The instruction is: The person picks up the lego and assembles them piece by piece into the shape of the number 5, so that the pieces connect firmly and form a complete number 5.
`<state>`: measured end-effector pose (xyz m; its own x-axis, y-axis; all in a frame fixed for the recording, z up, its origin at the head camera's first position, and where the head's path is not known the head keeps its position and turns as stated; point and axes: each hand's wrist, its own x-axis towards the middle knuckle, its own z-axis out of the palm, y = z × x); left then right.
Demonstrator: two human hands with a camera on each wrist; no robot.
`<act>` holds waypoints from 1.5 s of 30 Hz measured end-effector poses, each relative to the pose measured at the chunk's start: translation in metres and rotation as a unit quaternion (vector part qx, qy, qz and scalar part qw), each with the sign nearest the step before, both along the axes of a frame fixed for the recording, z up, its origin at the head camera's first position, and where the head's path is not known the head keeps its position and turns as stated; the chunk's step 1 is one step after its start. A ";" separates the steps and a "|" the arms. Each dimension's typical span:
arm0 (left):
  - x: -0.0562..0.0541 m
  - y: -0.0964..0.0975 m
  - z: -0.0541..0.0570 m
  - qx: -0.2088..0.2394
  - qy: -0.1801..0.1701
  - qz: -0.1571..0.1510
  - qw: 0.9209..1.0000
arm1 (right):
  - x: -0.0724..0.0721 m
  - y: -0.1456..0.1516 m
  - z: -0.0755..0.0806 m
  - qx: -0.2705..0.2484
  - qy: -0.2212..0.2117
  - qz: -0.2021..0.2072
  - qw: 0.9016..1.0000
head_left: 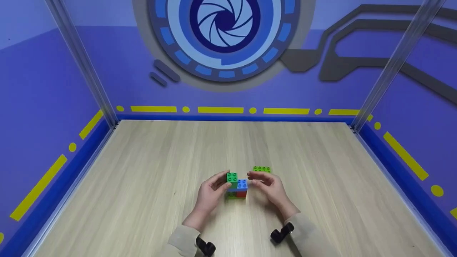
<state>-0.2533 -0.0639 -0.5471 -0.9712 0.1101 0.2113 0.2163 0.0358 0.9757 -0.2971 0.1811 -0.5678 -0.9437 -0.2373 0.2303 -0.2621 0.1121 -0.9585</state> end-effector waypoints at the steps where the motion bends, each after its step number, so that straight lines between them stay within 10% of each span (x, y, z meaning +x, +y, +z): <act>1: 0.000 0.000 0.000 0.000 0.000 0.000 1.000 | -0.001 0.001 0.000 -0.003 0.002 -0.005 1.000; 20: 0.001 -0.002 -0.002 -0.002 -0.003 0.000 1.000 | -0.023 0.031 -0.004 -0.032 0.003 -0.109 0.993; 45: 0.000 -0.001 -0.003 -0.005 -0.010 0.006 1.000 | -0.045 0.037 -0.005 0.151 -0.031 -0.153 0.976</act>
